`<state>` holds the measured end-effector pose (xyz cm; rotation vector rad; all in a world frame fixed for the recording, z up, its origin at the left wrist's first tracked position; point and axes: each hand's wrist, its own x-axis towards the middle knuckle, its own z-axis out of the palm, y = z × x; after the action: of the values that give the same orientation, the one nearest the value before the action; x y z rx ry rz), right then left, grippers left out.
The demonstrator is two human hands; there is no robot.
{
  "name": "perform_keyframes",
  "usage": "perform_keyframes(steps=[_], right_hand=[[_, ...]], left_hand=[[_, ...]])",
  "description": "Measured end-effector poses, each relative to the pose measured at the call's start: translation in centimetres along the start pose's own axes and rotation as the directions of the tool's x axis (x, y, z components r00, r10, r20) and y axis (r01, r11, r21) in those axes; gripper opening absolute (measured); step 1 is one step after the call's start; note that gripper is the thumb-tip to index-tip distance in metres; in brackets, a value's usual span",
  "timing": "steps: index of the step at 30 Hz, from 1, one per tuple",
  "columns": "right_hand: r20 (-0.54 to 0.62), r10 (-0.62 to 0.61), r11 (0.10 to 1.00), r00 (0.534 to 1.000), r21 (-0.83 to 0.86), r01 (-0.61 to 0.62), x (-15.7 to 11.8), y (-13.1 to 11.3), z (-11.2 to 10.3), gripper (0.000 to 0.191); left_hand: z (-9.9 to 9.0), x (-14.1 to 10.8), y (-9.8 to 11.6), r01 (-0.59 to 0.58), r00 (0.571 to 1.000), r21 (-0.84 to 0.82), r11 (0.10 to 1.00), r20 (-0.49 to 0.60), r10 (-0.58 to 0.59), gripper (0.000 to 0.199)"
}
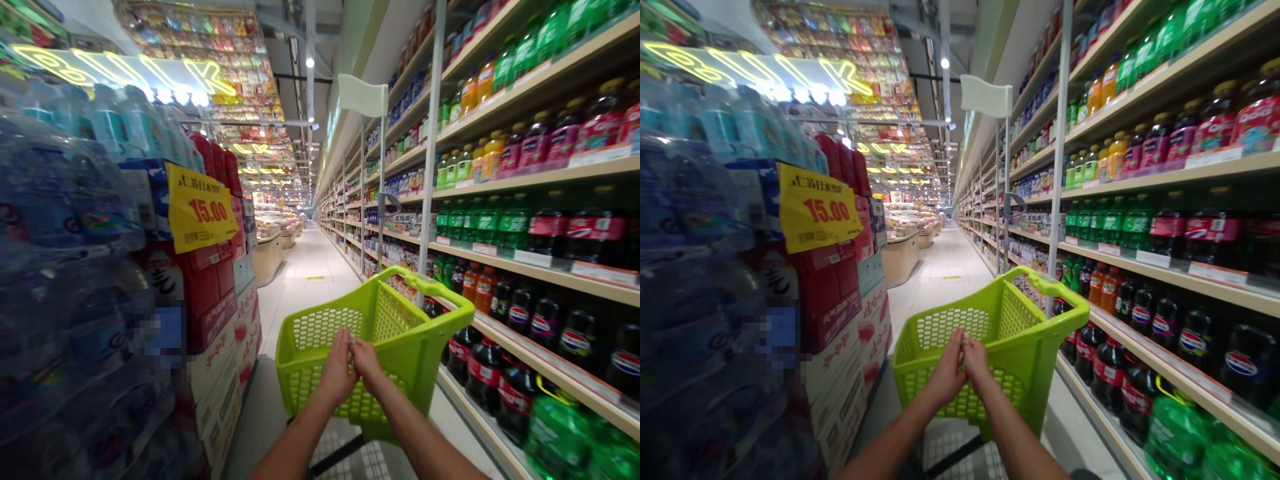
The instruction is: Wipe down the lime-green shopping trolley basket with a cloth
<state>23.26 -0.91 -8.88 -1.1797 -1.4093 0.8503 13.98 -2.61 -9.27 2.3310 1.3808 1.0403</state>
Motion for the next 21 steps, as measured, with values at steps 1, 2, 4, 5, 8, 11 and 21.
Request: perform_keyframes(steps=[1, 2, 4, 5, 8, 11, 21], right_hand=[[0.032, 0.018, 1.000, 0.999, 0.013, -0.018, -0.2, -0.1, 0.5, 0.037], [0.063, 0.013, 1.000, 0.998, 0.010, -0.013, -0.4, -0.4, 0.3, 0.037], [0.123, -0.050, 0.998, 0.991, -0.039, 0.055, -0.3, -1.0, -1.7, 0.036], [0.134, -0.110, 0.985, 0.985, -0.114, 0.125, -0.1, -1.4, -3.3, 0.034], [0.084, -0.317, 0.760, 0.945, -0.574, 0.306, 0.8, -2.0, -9.6, 0.032], [0.093, -0.382, 0.348, 0.919, -0.907, 0.236, 1.3, -1.5, -15.1, 0.026], [0.185, -0.328, 0.153, 0.926, -0.957, 0.246, 0.9, -1.1, -15.4, 0.019]], left_hand=[[0.6, 0.5, -0.2, 0.007, 1.000, -0.063, 0.998, -0.011, -0.007, 0.075], [0.9, 0.8, -0.6, 0.023, 0.999, -0.112, 0.993, -0.032, -0.027, 0.072], [0.6, 0.9, -2.0, 0.059, 0.994, -0.147, 0.987, -0.081, -0.071, 0.067], [-0.1, 0.7, -2.9, 0.079, 0.990, -0.125, 0.989, -0.105, -0.093, 0.065], [-3.9, -0.6, -6.5, 0.199, 0.960, 0.060, 0.978, -0.211, -0.182, 0.059], [-7.6, -2.5, -9.9, 0.397, 0.856, 0.173, 0.901, -0.423, -0.296, 0.055], [5.2, 2.2, -2.6, 0.012, 0.989, 0.129, 0.992, -0.146, 0.007, 0.060]])
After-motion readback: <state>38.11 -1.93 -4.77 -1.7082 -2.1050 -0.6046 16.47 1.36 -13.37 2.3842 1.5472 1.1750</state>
